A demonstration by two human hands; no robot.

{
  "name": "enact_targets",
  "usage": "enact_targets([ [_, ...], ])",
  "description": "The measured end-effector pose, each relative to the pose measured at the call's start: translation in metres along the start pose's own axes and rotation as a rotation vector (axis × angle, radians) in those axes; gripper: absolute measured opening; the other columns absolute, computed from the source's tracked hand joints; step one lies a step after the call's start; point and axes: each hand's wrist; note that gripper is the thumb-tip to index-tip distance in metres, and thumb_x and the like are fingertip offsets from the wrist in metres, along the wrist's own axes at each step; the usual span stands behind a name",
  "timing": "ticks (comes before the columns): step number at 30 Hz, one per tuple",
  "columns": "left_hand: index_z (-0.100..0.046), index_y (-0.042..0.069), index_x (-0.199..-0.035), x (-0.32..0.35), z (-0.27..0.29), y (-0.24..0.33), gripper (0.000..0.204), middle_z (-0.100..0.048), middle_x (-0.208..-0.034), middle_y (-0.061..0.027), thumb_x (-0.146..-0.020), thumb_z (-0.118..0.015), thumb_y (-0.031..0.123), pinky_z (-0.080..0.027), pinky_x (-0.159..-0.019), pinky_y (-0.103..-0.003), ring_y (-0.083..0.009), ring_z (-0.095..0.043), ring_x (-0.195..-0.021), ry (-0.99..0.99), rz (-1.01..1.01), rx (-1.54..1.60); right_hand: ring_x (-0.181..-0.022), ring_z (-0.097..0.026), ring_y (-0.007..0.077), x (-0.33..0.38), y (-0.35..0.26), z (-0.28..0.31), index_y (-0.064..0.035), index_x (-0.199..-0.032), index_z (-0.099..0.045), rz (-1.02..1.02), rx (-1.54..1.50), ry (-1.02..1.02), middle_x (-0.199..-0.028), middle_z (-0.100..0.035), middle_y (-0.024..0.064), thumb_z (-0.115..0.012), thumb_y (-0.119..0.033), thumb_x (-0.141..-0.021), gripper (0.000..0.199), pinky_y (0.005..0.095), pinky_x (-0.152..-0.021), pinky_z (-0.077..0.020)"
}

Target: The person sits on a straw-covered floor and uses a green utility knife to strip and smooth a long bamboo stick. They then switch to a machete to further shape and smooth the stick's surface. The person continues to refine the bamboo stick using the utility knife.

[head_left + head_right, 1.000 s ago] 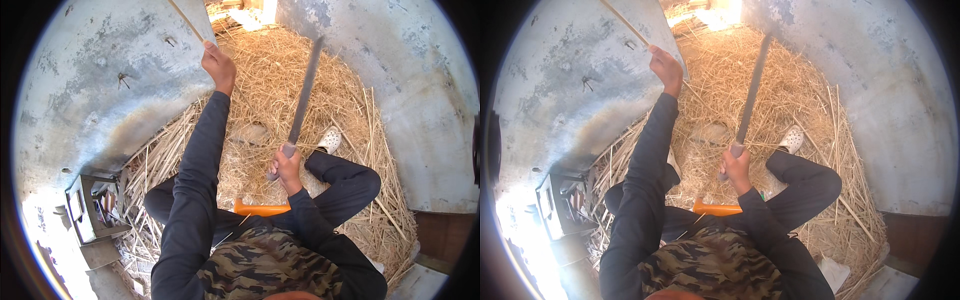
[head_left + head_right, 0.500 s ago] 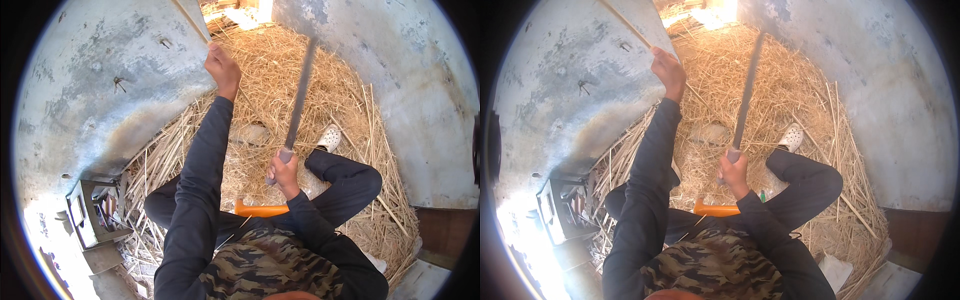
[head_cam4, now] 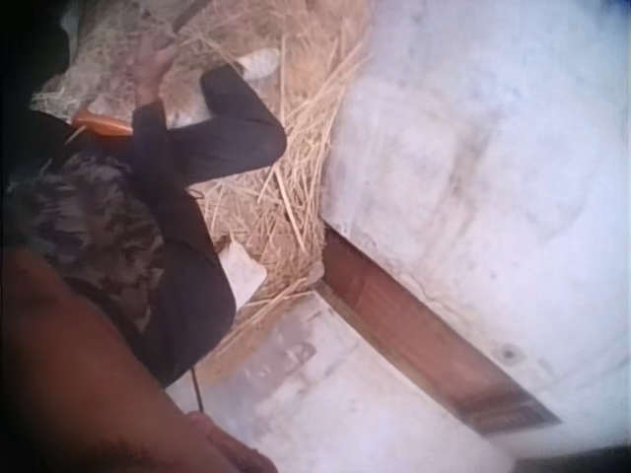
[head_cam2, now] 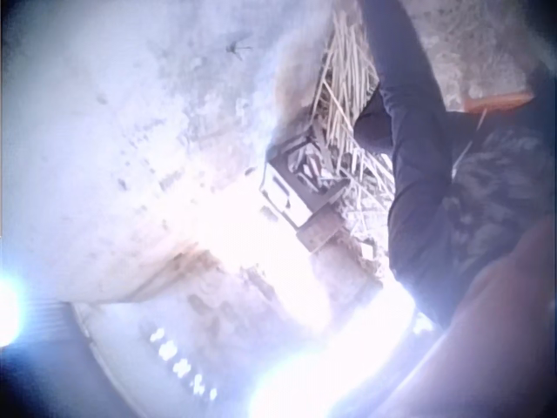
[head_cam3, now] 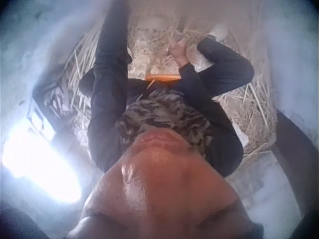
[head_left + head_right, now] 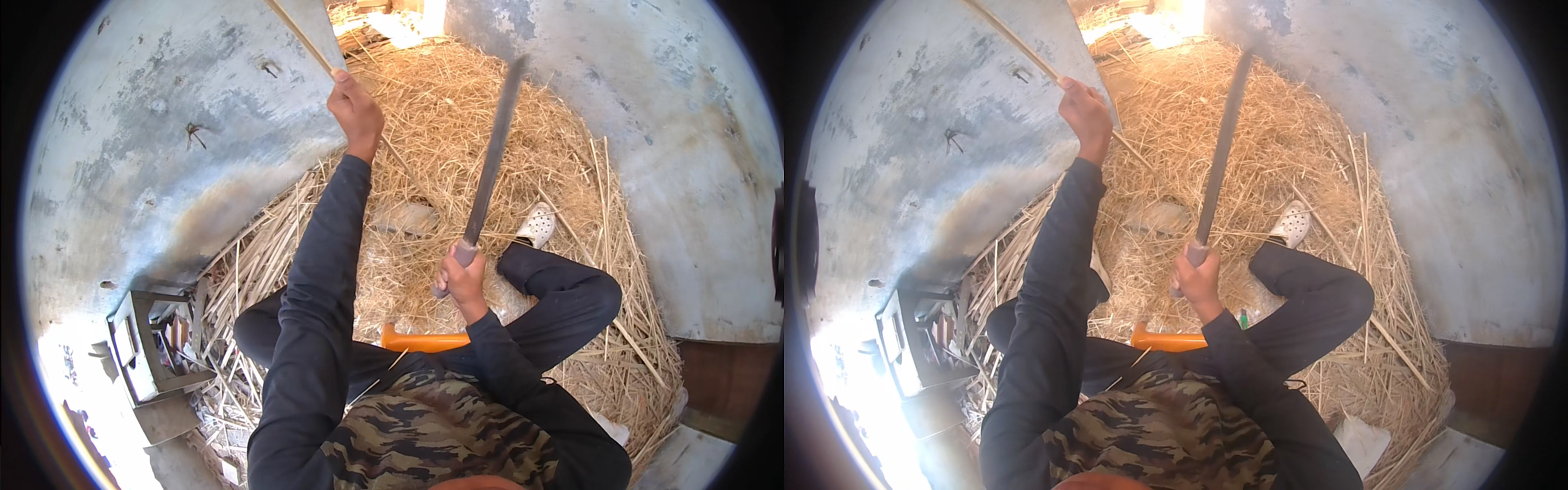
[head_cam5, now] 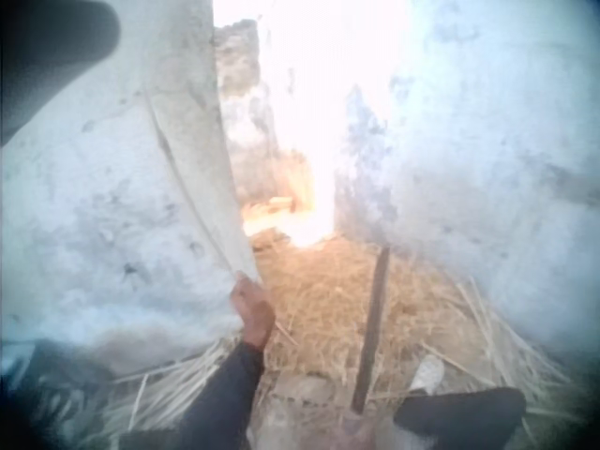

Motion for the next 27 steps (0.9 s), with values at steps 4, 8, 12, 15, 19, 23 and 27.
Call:
enact_targets([
  [4,-0.028,0.015,-0.064,0.007,-0.004,0.012,0.057,-0.024,-0.051,0.0046,-0.100,-0.030,0.059,-0.023,-0.040,-0.028,-0.0086,-0.027,-0.042,-0.167,0.162,0.212,-0.037,-0.049,0.0134,0.006,0.110,0.029,-0.0052,-0.084,-0.046,-0.088,0.201,0.037,-0.054,-0.049,0.0042,-0.054,0.000,-0.083,0.010,0.0302,-0.034,-0.0390],
  [8,-0.028,0.014,-0.064,-0.008,0.021,0.005,0.058,-0.028,-0.050,0.0033,-0.098,-0.032,0.061,-0.025,-0.038,-0.026,-0.0080,-0.028,-0.041,-0.213,0.210,0.296,-0.037,-0.047,0.0130,-0.003,0.076,0.032,-0.0055,-0.080,-0.045,-0.357,0.316,0.087,-0.054,-0.048,0.0030,-0.055,-0.001,-0.083,0.012,0.0304,-0.033,-0.0383],
  [12,-0.028,0.014,-0.065,-0.004,0.036,0.006,0.057,-0.030,-0.049,0.0019,-0.098,-0.033,0.061,-0.027,-0.037,-0.026,-0.0076,-0.031,-0.041,-0.243,0.256,0.316,-0.039,-0.048,0.0126,-0.003,0.002,0.015,-0.0057,-0.079,-0.047,-0.132,0.140,0.015,-0.055,-0.048,0.0025,-0.057,0.000,-0.081,0.012,0.0294,-0.034,-0.0380],
  [15,-0.034,0.013,-0.068,0.002,0.025,0.009,0.056,-0.031,-0.051,0.0027,-0.098,-0.033,0.060,-0.027,-0.037,-0.025,-0.0080,-0.031,-0.040,-0.318,0.235,0.354,-0.039,-0.048,0.0120,0.003,-0.001,0.000,-0.0067,-0.078,-0.046,0.013,0.033,-0.014,-0.054,-0.047,0.0019,-0.057,0.000,-0.081,0.013,0.0283,-0.034,-0.0374],
  [19,-0.037,0.012,-0.070,0.013,0.002,0.008,0.055,-0.033,-0.052,0.0020,-0.099,-0.033,0.059,-0.028,-0.038,-0.025,-0.0084,-0.032,-0.041,-0.324,0.310,0.346,-0.036,-0.041,0.0119,0.021,0.078,0.007,-0.0075,-0.080,-0.043,-0.321,0.156,0.059,-0.054,-0.046,0.0030,-0.055,0.002,-0.081,0.015,0.0289,-0.033,-0.0346],
  [23,-0.034,0.013,-0.069,0.024,0.023,-0.015,0.055,-0.033,-0.052,0.0021,-0.099,-0.030,0.059,-0.028,-0.038,-0.026,-0.0089,-0.031,-0.041,-0.435,0.363,0.301,-0.035,-0.039,0.0127,0.008,0.063,0.048,-0.0074,-0.083,-0.043,-0.604,0.042,0.170,-0.053,-0.044,0.0035,-0.053,0.004,-0.079,0.016,0.0297,-0.033,-0.0340],
  [27,-0.029,0.014,-0.066,0.040,0.037,-0.014,0.057,-0.029,-0.052,0.0026,-0.098,-0.031,0.062,-0.024,-0.039,-0.026,-0.0083,-0.027,-0.042,-0.431,0.398,0.297,-0.036,-0.039,0.0116,0.011,-0.006,0.040,-0.0065,-0.084,-0.043,-0.254,0.105,0.026,-0.053,-0.043,0.0027,-0.052,0.005,-0.078,0.016,0.0286,-0.035,-0.0342],
])
Point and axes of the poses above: each hand's wrist, its own x-axis away from the middle knuckle, its own z-axis out of the back of the hand, y = z × x
